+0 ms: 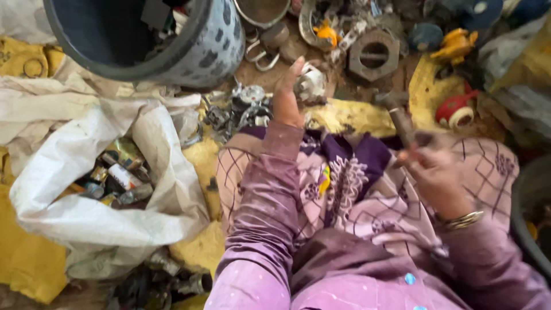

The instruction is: The person sits on the floor and uses a hammer and pliers to disassemble and modify small metal parts. They repeatedly strike a yellow plastic object and a white metal component, removing pieces and placing them aside.

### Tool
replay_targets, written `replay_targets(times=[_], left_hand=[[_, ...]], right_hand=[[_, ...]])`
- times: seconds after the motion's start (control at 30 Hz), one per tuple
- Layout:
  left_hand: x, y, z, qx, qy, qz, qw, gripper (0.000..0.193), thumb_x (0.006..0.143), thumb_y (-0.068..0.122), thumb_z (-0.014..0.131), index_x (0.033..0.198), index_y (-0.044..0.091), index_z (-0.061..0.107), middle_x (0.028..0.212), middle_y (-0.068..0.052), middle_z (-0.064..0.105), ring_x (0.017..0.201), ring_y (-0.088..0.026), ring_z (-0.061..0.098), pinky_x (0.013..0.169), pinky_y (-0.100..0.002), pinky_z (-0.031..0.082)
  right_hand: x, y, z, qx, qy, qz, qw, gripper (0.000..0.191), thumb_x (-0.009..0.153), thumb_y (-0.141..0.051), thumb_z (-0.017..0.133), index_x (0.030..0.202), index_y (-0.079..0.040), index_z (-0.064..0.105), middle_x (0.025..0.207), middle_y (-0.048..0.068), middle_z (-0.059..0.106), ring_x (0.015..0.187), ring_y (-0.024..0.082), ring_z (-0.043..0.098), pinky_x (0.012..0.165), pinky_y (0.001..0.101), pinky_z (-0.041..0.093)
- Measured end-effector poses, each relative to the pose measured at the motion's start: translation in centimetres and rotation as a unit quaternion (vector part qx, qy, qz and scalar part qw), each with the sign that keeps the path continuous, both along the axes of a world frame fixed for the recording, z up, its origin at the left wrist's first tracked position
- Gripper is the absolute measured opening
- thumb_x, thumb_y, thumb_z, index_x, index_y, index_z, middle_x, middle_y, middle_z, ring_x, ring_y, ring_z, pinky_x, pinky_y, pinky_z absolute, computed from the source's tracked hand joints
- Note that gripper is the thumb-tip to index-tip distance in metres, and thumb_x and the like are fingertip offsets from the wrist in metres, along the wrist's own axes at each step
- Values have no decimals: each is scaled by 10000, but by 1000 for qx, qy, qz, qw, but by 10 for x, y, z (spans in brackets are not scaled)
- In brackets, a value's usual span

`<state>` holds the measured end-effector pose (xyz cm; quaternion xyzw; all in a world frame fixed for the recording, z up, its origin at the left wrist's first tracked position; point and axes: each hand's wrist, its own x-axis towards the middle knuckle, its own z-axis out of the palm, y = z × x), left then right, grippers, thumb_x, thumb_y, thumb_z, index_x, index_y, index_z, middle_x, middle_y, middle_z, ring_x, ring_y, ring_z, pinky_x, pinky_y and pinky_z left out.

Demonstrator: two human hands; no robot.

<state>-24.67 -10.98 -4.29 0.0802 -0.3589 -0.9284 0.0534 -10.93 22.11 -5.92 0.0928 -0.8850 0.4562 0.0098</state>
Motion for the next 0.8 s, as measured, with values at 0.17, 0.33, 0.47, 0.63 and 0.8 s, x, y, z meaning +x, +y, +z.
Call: replay_targets(times=[0.17,0.33,0.47,0.63,0.8], left_hand=[[49,20,38,3,81,-148,986,402,997,317,655,1169,-45,686,1076,-199,745,805,-188,736,675,-309,628],[90,32,55,5,52,-137,989,476,1007,368,677,1186,-73,697,1125,-214,754,829,-171,719,686,-262,587],[98,31,52,-97,42,-113,988,430,988,359,665,1133,-41,727,1087,-187,766,847,-174,743,745,-284,612],[56,24,12,-207,39,-115,971,349,964,343,668,1101,40,775,953,-134,759,767,-165,719,688,-304,599],[28,34,-49,106,60,-99,988,220,917,187,717,1104,72,734,1045,-61,741,947,-171,716,806,-335,586]], right_hand=[[42,34,92,27,-51,-56,997,231,1043,-199,640,1117,-42,792,655,89,517,553,117,433,551,288,330],[73,34,137,18,-26,-31,999,296,1054,-175,564,1214,-4,747,692,72,577,556,67,453,561,219,310],[87,34,125,-136,-86,47,986,280,1068,-202,535,1031,10,714,1048,80,722,658,81,601,531,223,460],[77,17,84,-294,-238,219,899,511,1076,-363,408,1032,65,683,1189,137,724,1126,174,691,885,309,538],[65,-27,34,-259,-392,126,874,511,1043,-389,497,846,38,697,727,75,642,616,115,577,610,293,486]])
